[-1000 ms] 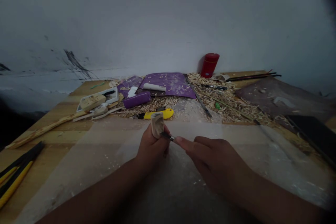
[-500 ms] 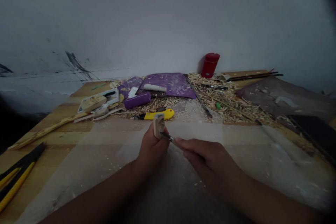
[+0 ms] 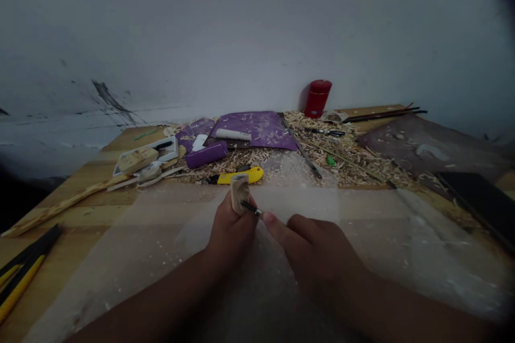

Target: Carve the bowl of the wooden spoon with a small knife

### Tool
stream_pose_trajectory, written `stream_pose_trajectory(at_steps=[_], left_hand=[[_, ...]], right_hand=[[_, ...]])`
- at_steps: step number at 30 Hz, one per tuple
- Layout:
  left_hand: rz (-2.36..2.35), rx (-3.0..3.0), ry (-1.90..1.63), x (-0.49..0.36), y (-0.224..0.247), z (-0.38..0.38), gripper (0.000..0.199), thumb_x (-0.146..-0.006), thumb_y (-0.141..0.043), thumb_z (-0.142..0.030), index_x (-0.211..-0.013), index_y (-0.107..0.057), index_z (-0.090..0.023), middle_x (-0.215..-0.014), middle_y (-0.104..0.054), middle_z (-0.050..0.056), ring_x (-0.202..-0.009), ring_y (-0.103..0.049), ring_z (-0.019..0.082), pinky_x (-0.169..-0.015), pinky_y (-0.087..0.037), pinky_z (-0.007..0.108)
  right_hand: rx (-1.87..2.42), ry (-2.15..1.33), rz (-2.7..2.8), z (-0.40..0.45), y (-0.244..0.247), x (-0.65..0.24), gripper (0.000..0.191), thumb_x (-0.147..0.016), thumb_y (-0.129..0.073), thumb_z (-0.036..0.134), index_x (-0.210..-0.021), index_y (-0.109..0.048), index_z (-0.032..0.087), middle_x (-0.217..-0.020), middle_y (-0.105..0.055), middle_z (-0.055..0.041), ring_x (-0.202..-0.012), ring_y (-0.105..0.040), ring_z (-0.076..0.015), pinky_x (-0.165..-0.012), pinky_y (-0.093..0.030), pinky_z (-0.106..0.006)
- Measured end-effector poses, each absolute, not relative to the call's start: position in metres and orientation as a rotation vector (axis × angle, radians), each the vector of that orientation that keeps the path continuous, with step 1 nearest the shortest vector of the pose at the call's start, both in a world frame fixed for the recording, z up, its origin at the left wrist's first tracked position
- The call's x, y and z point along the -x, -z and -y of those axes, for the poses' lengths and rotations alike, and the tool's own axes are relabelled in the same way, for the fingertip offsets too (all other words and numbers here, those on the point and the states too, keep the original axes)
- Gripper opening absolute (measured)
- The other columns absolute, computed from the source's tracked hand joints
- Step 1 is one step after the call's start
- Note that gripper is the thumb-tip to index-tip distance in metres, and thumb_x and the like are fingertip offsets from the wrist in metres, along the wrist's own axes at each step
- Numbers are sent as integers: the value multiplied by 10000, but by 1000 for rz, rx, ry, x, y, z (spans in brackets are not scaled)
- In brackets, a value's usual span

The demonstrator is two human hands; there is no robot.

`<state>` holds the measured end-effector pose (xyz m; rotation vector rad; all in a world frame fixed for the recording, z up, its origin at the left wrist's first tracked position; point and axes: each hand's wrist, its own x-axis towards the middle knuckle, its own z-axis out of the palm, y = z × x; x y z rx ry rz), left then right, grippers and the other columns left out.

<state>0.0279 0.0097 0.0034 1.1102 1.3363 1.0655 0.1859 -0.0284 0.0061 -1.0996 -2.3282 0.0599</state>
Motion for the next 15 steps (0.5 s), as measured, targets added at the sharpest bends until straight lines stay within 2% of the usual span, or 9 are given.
stream_pose_trajectory(at_steps=[2,5,7,10,15], left_hand=[[-1323,-1106,-1061,-28,-4,-9,187,-562,-457,-82,-699,-447,-208,-338,-382,-129,-275,-335,46,-361,-303,168],[-1267,-1059,-1063,-31,-3,-7,150,-585,-471,-113,-694,-438,-211,-316,-372,-129,-259,-311,50,-319,-279,159],[-1214,-991,-1036,-35,-3,-6,123,-596,-479,-139,-680,-427,-211,-304,-370,-123,-254,-299,58,-291,-266,160],[-1148,-900,-1000,-40,-4,-7,114,-603,-476,-141,-673,-419,-211,-288,-362,-117,-248,-280,63,-270,-258,161],[-1093,-818,-1042,-36,-3,-11,143,-610,-519,-129,-674,-420,-209,-294,-357,-119,-251,-256,60,-259,-261,166]], right_hand=[[1069,79,2354,28,-2,-188,422,-807,-382,126,-1221,-463,126,-636,-562,-31,-491,-498,-168,-434,-352,-275],[1052,-184,2240,25,-1,-187,384,-833,-366,120,-1197,-486,138,-651,-582,-25,-524,-533,-154,-473,-408,-267],[1059,-453,2110,23,-3,-186,354,-851,-384,134,-1182,-504,171,-810,-651,-42,-691,-606,-148,-610,-473,-267],[1069,-677,1968,20,-6,-183,345,-853,-424,143,-1176,-518,219,-1087,-629,-17,-956,-583,-131,-824,-446,-262],[1104,-697,1914,17,-12,-191,329,-850,-442,155,-1155,-537,236,-1087,-629,4,-944,-586,-118,-809,-442,-237]])
